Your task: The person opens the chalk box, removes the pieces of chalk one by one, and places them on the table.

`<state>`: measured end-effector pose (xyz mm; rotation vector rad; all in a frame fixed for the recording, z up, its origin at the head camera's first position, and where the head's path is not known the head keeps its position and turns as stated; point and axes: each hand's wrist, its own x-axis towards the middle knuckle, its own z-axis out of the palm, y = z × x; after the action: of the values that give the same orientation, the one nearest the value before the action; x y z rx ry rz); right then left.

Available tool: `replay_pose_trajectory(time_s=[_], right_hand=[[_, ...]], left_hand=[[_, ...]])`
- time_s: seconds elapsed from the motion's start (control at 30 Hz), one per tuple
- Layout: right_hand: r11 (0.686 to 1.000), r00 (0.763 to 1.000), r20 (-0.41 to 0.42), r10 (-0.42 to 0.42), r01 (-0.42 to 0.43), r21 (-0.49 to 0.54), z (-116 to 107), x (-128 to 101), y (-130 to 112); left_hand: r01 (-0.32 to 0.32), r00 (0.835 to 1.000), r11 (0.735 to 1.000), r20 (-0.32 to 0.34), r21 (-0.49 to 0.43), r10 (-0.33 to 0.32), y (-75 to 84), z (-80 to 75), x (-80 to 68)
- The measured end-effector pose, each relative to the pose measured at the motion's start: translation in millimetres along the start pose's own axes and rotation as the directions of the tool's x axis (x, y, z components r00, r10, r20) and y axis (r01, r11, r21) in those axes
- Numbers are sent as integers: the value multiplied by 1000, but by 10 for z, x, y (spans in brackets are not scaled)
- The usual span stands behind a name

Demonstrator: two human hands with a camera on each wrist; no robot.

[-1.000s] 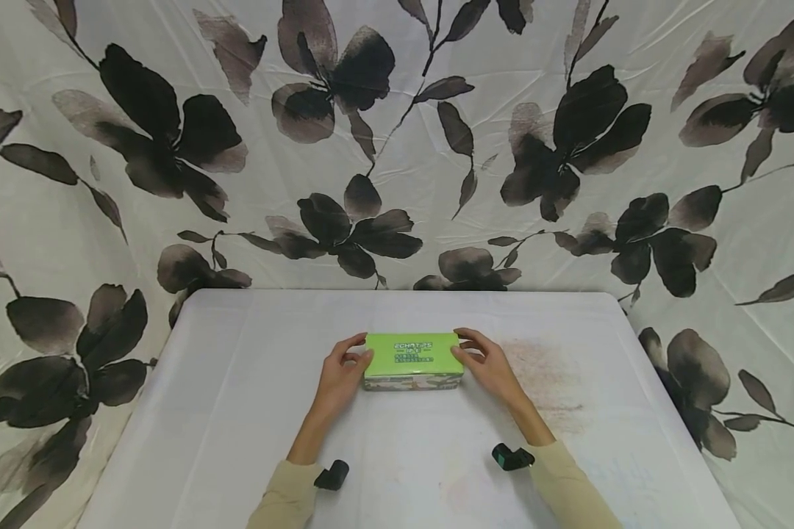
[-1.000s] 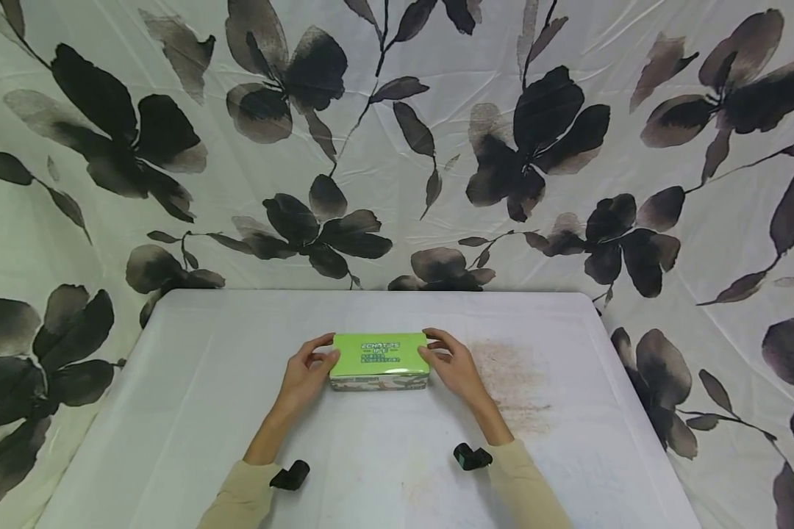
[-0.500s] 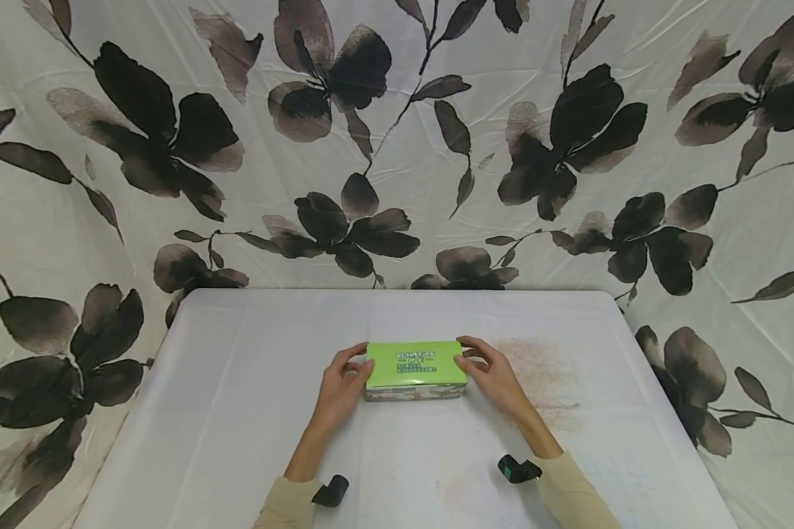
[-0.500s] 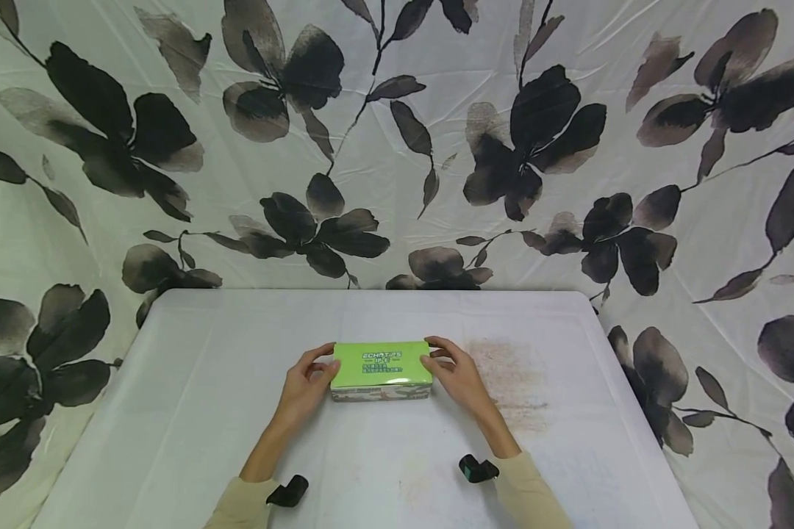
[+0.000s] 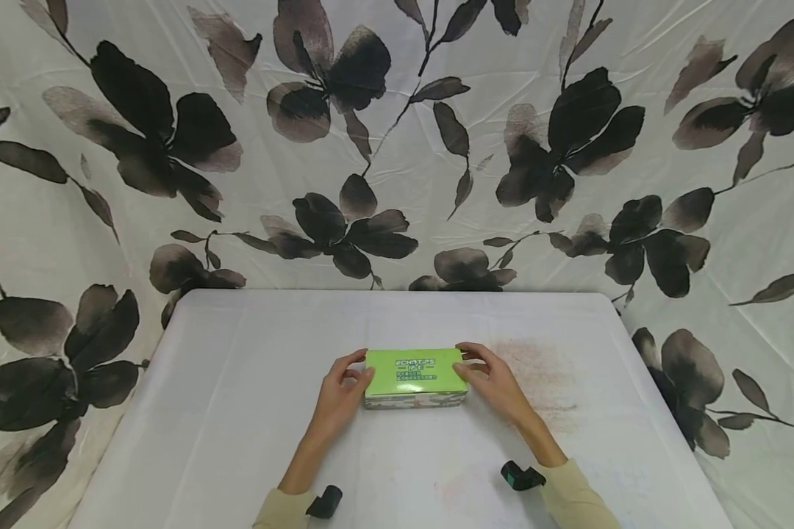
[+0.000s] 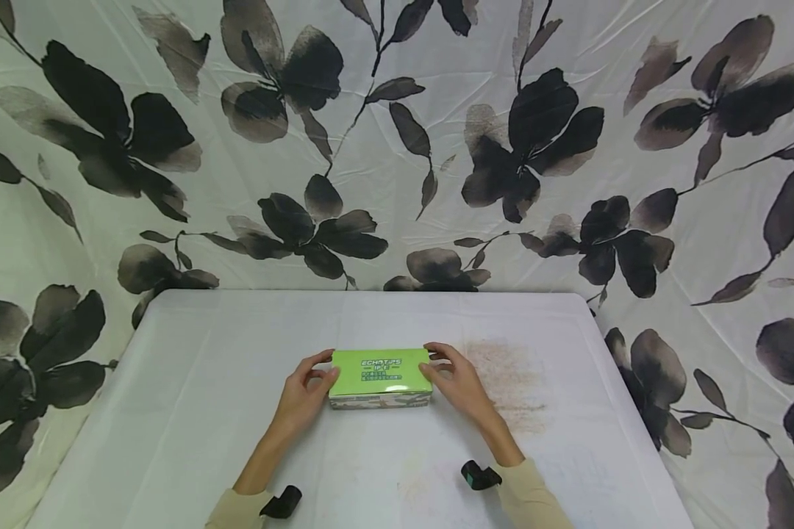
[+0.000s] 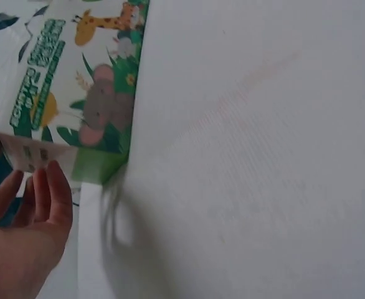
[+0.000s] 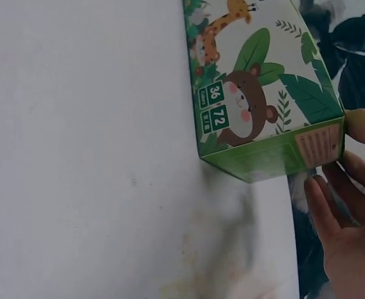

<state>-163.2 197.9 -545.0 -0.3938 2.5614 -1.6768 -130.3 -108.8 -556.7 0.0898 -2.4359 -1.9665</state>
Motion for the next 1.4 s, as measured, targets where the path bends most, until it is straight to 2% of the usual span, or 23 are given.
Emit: replay_pose_trajectory(time_s=[0.1,0.23,0.37,0.53,0.67,0.83,0.97,1.03,1.13,1.2,1.27,1.4], right_hand=[[991,997,7,-80,80,-111,-8,37,-37],[955,983,49,-178,184,-233,-4,109,-117],[929,964,126,-235,261,-263,26,172,-229],[912,943,243,-226,292,-286,92,244,-373],[888,918,331,-219,328,-321,139,289,-471],[828,891,405,-207,380,-412,171,323,-552],[761,877,432,-211,425,-490,178,344,-608],[716,867,441,-231,459,-527,177,362,-628],[651,844,463,-270,514,-559,169,398,-645],[621,826,482,-291,547,-562,160,421,-656],[608,811,503,-300,569,-554,146,447,-665],[616,790,541,-288,585,-528,104,506,-687]], left_hand=[[-17,999,999,47,31,15,-44,-20,-10],[-49,991,996,128,68,40,-86,-35,-20],[-59,981,992,190,113,36,-125,-41,1],[-55,969,989,245,135,21,-149,-62,30],[-72,966,990,255,120,40,-150,-81,49],[-68,965,993,257,94,42,-159,-87,70],[-67,966,993,254,92,42,-185,-83,81],[-76,967,993,249,93,50,-197,-83,82],[-90,968,992,241,92,66,-210,-85,82],[-94,969,992,237,86,71,-215,-86,79],[-94,969,992,236,81,73,-217,-87,78],[-97,969,992,237,84,75,-218,-79,86]])
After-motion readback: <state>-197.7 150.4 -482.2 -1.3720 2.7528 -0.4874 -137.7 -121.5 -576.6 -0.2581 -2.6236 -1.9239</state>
